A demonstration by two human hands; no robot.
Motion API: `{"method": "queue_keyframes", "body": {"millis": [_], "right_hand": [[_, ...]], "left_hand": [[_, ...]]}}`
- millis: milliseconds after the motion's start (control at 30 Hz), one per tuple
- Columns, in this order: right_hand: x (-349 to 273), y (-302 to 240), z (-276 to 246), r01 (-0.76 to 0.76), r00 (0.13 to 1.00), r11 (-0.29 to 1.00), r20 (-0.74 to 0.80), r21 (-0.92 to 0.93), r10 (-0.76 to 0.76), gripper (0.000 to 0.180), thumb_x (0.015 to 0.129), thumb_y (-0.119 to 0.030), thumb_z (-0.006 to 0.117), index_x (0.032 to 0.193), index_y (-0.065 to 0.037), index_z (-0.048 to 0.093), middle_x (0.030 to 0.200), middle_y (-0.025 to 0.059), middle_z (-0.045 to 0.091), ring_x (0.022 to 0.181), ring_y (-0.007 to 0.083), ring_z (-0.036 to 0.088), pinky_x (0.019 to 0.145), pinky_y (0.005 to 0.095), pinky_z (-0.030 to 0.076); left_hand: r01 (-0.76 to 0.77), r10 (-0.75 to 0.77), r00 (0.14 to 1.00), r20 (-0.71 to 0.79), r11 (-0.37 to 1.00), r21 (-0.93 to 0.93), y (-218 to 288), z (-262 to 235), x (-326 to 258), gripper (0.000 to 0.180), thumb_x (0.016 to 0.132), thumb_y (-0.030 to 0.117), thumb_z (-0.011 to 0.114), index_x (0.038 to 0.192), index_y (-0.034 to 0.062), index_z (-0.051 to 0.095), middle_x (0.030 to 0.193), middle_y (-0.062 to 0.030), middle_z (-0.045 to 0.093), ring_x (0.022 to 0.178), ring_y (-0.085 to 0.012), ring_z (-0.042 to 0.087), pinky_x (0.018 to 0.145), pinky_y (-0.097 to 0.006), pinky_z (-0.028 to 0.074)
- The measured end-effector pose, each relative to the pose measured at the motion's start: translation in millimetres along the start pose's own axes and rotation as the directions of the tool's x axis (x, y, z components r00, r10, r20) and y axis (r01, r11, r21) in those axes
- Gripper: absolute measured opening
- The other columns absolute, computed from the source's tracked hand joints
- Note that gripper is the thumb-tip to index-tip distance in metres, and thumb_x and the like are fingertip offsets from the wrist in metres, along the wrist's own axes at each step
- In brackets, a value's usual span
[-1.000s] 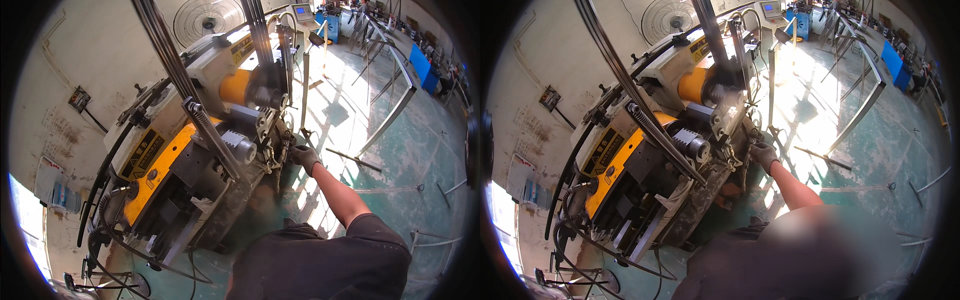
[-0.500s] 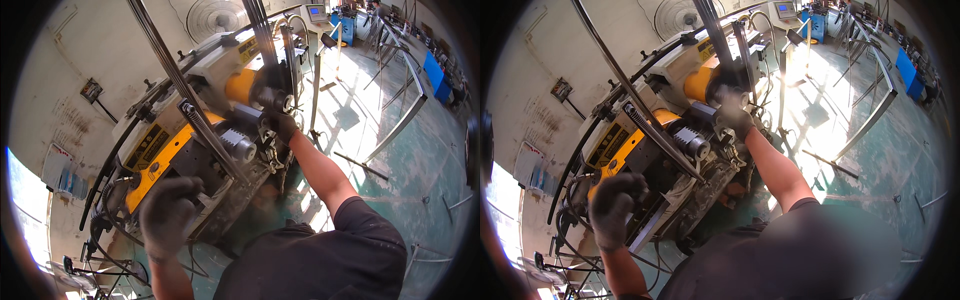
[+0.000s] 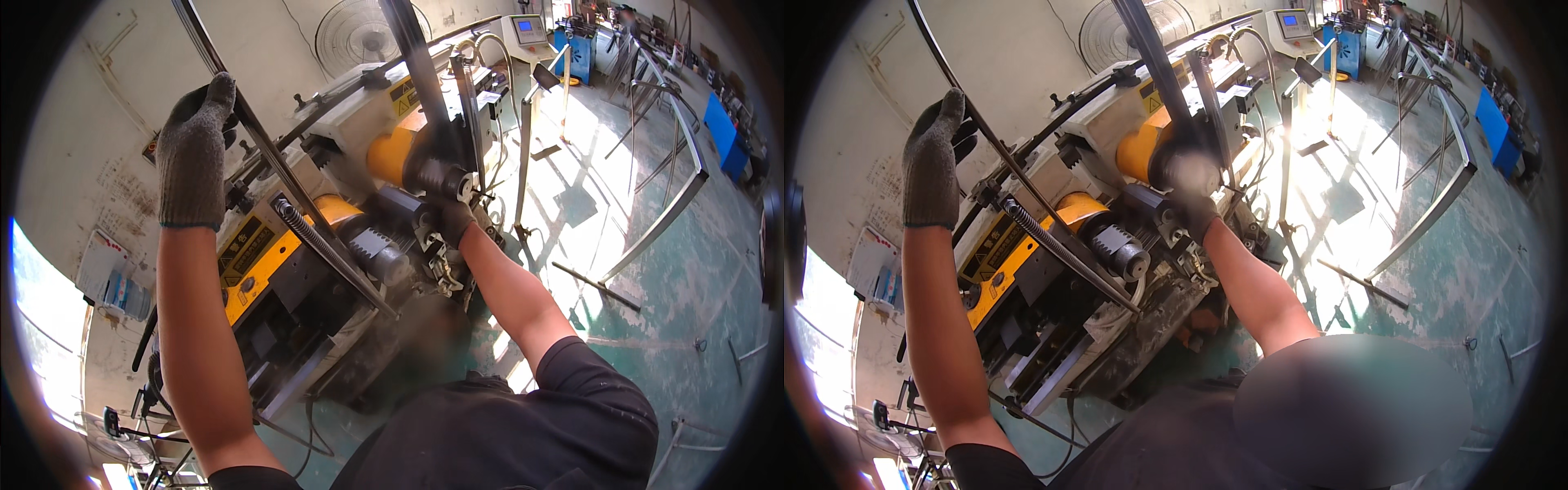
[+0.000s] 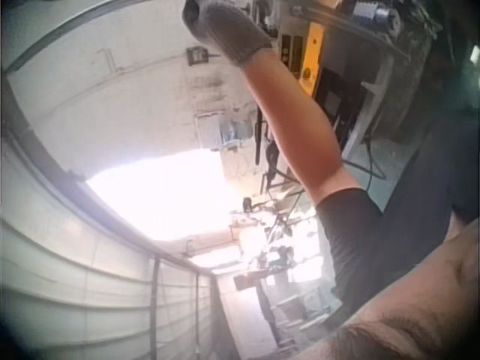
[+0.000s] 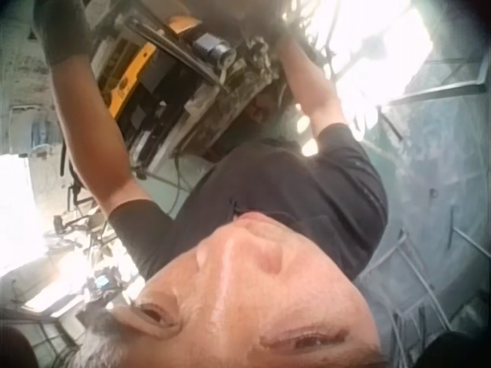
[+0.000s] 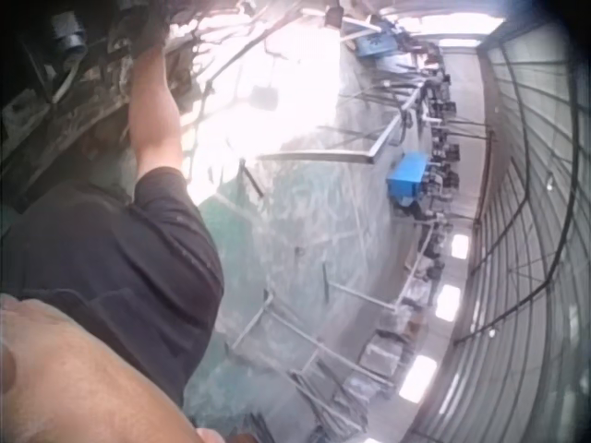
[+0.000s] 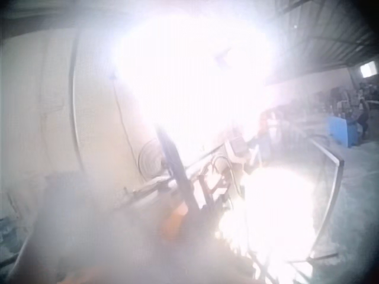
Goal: The person repeatedly picks up bundles of long metal rods from a rack, feeds them into a yellow bending machine, and removes the bent rods. The worker stacks the finished bent rods on the floor while another person works nearby.
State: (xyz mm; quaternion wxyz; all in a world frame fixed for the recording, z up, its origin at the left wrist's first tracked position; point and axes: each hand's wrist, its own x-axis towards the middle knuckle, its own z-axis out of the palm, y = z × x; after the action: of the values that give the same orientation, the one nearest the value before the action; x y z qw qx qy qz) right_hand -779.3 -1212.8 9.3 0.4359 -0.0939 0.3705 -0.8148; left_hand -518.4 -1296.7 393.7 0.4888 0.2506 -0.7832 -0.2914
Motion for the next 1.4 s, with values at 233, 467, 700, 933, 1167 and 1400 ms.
{"method": "queue_keyframes", "body": {"millis": [233, 467, 700, 933, 1167, 1400], "right_hand": [[18, 8, -16, 0.026, 0.995, 0.998, -0.100, 0.054, -0.020, 0.021, 0.093, -0.007, 0.073, 0.113, -0.005, 0.067, 0.090, 0.0086, 0.072, 0.072, 0.0193, 0.069, 0.055, 0.0311, 0.056], [15, 10, -15, 0.026, 1.000, 0.999, -0.006, 0.036, -0.026, 0.023, 0.090, -0.013, 0.076, 0.111, -0.006, 0.070, 0.095, 0.0065, 0.073, 0.074, 0.0161, 0.070, 0.059, 0.0286, 0.055], [39, 25, -35, -0.021, 0.999, 0.991, -0.022, 0.132, 0.024, 0.020, 0.101, -0.012, 0.065, 0.119, -0.003, 0.066, 0.096, 0.0093, 0.074, 0.073, 0.0190, 0.071, 0.059, 0.0291, 0.057], [36, 33, -51, -0.025, 0.996, 0.994, -0.077, 0.104, 0.033, 0.015, 0.099, -0.012, 0.068, 0.109, -0.001, 0.070, 0.095, 0.0094, 0.075, 0.079, 0.0171, 0.072, 0.074, 0.0286, 0.058], [47, 30, -58, -0.017, 0.999, 0.994, -0.033, 0.111, 0.021, 0.015, 0.101, -0.010, 0.064, 0.110, 0.002, 0.065, 0.094, 0.0139, 0.073, 0.079, 0.0228, 0.072, 0.068, 0.0326, 0.061], [54, 41, -53, -0.102, 0.995, 0.949, 0.049, 0.297, 0.091, 0.011, 0.103, -0.008, 0.060, 0.108, 0.002, 0.062, 0.094, 0.0154, 0.073, 0.078, 0.0259, 0.072, 0.069, 0.0343, 0.062]], "left_hand": [[0.060, -0.063, 0.998, -0.021, 0.992, -0.106, 12, 14, 24, 0.052, 0.097, 0.040, 0.075, 0.124, -0.0044, 0.067, 0.107, -0.0122, 0.072, 0.093, -0.0224, 0.072, 0.085, -0.033, 0.057], [0.034, -0.048, 0.994, -0.098, 0.990, -0.139, 22, 16, 31, 0.053, 0.094, 0.041, 0.077, 0.120, -0.0043, 0.067, 0.100, -0.0099, 0.069, 0.089, -0.0190, 0.069, 0.079, -0.032, 0.057], [0.008, -0.046, 0.984, -0.172, 0.977, -0.215, 31, 9, 44, 0.050, 0.093, 0.033, 0.079, 0.120, -0.0044, 0.061, 0.101, -0.0117, 0.067, 0.082, -0.0212, 0.070, 0.070, -0.033, 0.058], [0.044, -0.068, 0.993, -0.099, 0.973, -0.225, 11, 17, 42, 0.044, 0.094, 0.011, 0.070, 0.132, -0.0042, 0.054, 0.102, -0.0179, 0.071, 0.072, -0.0251, 0.072, 0.064, -0.037, 0.062], [0.006, -0.023, 0.996, -0.090, 0.982, -0.187, 20, 16, 42, 0.041, 0.092, 0.003, 0.066, 0.131, -0.0050, 0.054, 0.096, -0.0169, 0.069, 0.066, -0.0235, 0.069, 0.060, -0.035, 0.061], [0.052, -0.072, 0.992, -0.101, 0.980, -0.190, -2, 11, 35, 0.038, 0.092, 0.002, 0.066, 0.128, -0.0043, 0.054, 0.091, -0.0159, 0.068, 0.065, -0.0242, 0.068, 0.056, -0.036, 0.057]]}}
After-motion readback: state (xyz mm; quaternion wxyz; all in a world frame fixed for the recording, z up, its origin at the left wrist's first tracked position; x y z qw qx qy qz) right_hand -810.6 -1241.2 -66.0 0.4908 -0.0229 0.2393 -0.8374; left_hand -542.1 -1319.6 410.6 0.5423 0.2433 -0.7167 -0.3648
